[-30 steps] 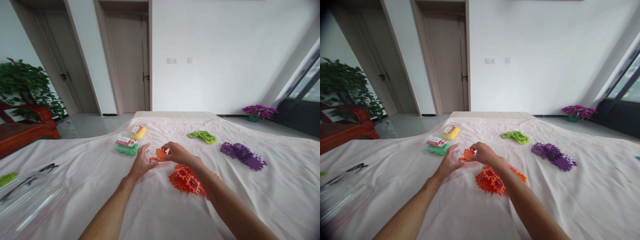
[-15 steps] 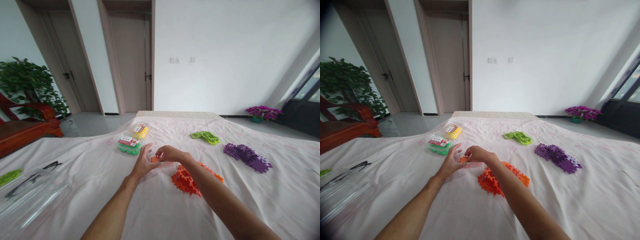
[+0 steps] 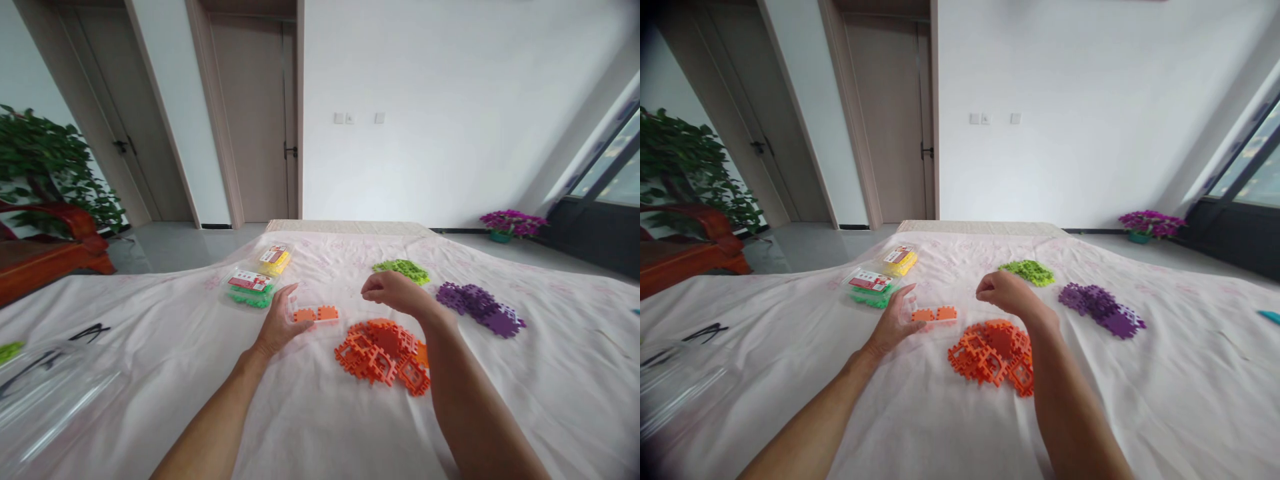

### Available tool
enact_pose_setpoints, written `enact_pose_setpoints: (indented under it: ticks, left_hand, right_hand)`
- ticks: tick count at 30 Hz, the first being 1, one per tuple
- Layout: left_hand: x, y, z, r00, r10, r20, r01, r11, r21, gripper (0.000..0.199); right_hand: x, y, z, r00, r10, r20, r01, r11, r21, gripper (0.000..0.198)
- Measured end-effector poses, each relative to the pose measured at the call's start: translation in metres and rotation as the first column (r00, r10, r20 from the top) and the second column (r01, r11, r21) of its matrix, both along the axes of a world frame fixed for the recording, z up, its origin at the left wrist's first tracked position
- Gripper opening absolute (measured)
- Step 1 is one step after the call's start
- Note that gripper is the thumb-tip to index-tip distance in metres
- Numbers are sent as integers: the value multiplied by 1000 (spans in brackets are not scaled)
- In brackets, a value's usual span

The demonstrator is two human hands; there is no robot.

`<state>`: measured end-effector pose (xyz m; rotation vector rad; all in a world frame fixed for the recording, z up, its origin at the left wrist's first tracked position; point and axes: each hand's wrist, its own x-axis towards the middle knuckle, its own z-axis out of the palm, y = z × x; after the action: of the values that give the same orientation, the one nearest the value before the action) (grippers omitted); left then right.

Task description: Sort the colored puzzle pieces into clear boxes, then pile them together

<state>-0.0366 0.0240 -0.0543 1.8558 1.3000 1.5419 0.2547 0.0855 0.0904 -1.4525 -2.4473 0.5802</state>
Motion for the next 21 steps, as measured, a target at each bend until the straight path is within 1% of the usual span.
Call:
enact_pose_setpoints:
  ticks: [2, 4, 8, 12, 15, 17, 19, 21]
  left_hand:
    - [1, -1, 0, 1000, 0, 13, 0, 1000, -7, 86]
    - [1, -2, 0, 1000, 4, 21, -4, 1000, -17, 87]
    - [1, -3, 0, 1000, 30, -3, -30, 999, -44, 88]
    - [0, -3, 0, 999, 36, -22, -37, 998, -48, 88]
    - [0, -3, 2, 1000, 23, -12, -24, 999, -48, 87]
    - [1, -3, 3, 1000, 16, 0, -16, 999, -48, 88]
    - [1, -3, 3, 1000, 10, 13, -9, 999, -47, 89]
    - [1, -3, 3, 1000, 3, 23, -2, 999, -35, 88]
  right_hand:
    - [12, 2, -1, 986, -63, 157, 62, 998, 9, 18]
    - [18, 4, -6, 955, -95, 282, 98, 995, 4, 22]
    - [15, 2, -16, 913, -80, 399, 105, 994, -42, 33]
    - [6, -2, -23, 887, -117, 448, 135, 991, -7, 35]
    - [3, -3, -27, 882, -124, 454, 133, 991, 11, 31]
    - [4, -1, -31, 881, -123, 458, 140, 990, -4, 31]
    - [7, 2, -34, 886, -118, 447, 149, 988, -33, 36]
    - [13, 6, -34, 905, -91, 415, 126, 990, -57, 41]
